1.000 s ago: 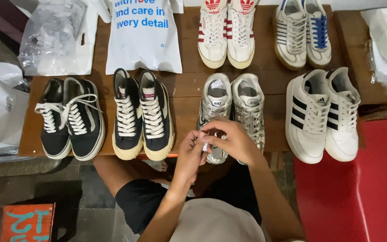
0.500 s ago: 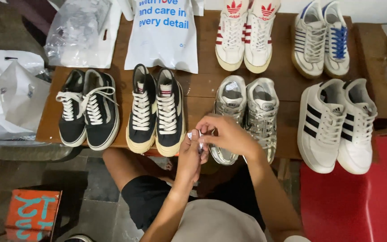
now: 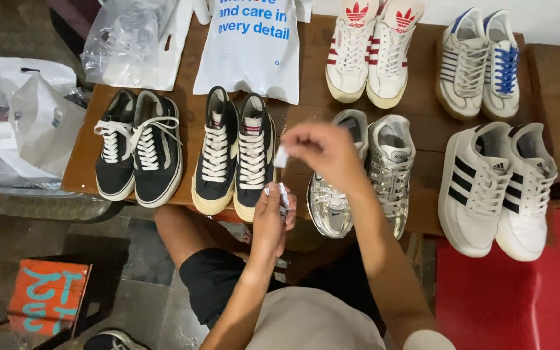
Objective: The person cleans several pairs of sneakers arranged on a wooden table. They wipe the uppers and sides of each pair with a small white cloth, then spray a silver pair with a white spray bottle and wipe them again.
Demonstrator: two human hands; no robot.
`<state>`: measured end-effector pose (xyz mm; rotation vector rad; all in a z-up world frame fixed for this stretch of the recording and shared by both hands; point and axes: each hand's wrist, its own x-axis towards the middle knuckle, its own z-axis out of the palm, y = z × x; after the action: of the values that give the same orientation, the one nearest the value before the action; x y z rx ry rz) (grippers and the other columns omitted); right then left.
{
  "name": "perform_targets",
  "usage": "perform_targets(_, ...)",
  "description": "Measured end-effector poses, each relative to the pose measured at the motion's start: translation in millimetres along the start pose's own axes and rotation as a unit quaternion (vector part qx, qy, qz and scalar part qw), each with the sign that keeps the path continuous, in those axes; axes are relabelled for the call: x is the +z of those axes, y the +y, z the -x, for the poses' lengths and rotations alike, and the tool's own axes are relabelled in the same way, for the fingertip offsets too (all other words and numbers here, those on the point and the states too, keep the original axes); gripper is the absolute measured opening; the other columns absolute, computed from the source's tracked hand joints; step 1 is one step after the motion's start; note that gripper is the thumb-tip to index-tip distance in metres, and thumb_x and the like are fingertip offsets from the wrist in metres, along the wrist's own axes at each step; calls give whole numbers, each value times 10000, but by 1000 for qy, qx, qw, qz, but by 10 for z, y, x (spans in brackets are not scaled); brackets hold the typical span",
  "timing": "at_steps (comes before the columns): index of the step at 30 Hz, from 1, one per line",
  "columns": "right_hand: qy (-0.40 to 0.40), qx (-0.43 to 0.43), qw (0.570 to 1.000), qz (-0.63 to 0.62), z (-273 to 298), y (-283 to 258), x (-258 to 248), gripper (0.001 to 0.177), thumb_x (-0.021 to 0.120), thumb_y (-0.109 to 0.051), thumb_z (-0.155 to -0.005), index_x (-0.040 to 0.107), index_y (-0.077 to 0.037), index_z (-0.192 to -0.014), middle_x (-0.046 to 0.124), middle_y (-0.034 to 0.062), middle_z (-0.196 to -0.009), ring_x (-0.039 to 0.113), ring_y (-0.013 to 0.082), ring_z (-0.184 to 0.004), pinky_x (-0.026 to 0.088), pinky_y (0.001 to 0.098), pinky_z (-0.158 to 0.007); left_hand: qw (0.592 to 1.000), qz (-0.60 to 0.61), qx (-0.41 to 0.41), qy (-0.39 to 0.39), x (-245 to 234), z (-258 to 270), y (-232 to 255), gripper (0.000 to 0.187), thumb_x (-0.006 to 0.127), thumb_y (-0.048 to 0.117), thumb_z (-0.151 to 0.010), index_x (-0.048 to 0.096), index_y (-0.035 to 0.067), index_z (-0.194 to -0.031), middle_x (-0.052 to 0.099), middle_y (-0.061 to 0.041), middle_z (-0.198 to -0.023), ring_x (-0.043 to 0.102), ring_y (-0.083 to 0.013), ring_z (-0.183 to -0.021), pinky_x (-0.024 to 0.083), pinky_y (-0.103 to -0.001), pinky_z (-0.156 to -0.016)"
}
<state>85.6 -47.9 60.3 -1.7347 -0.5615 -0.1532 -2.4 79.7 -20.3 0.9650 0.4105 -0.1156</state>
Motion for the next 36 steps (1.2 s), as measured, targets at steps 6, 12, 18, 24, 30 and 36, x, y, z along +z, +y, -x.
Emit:
perform_targets(6,42,-23,998,51,-596,331,209,189,794,33,-867,739,-84,-1006,733,58,-920,732,226,-906,588,346,-838,999,28,-30,-17,-124,-84,-143,290,340,296,-1126,499,71,-1036,503,-98,-690,358,-120,-457,227,-204,-391)
perform_targets(12,47,-32,995,88,-1092,859,472,199,761,51,-865,723,-108,-978,677,41,-853,729,198,-812,583,284,-682,999,17,-30,-24,-94,-27,24,213,410,206,-1075,541,39,-1087,489,-95,-688,354,-113,-447,257,-203,-384)
perform_targets(18,54,-7,988,146,-764,721,474,79,726,-87,-938,725,-128,-1006,683,67,-863,713,269,-838,582,386,-725,999,-28,22,5,-78,31,232,279,461,178,-1086,626,-36,-1153,496,-77,-648,353,-91,-428,305,-186,-386)
perform_targets(24,-147,97,984,28,-53,153,347,167,780,-127,-871,760,-101,-1035,754,122,-957,721,347,-1010,539,478,-945,996,0,76,50,-137,-128,128,329,466,273,-1112,645,37,-968,518,-86,-601,360,-113,-387,270,-202,-360)
perform_targets(30,-126,138,982,2,29,146,450,185,754,-82,-895,740,-75,-1079,733,162,-988,714,375,-1055,529,484,-992,994,-16,102,47,-180,-199,5,440,409,305,-1113,534,73,-1465,525,-81,-603,368,-99,-423,307,-194,-393)
perform_targets(36,-57,113,992,17,-268,288,429,157,720,-91,-951,764,-157,-1086,742,60,-965,729,264,-988,541,403,-960,996,15,76,55,-86,-45,307,371,425,288,-1100,489,60,-1386,496,-62,-705,386,-99,-480,291,-188,-392)
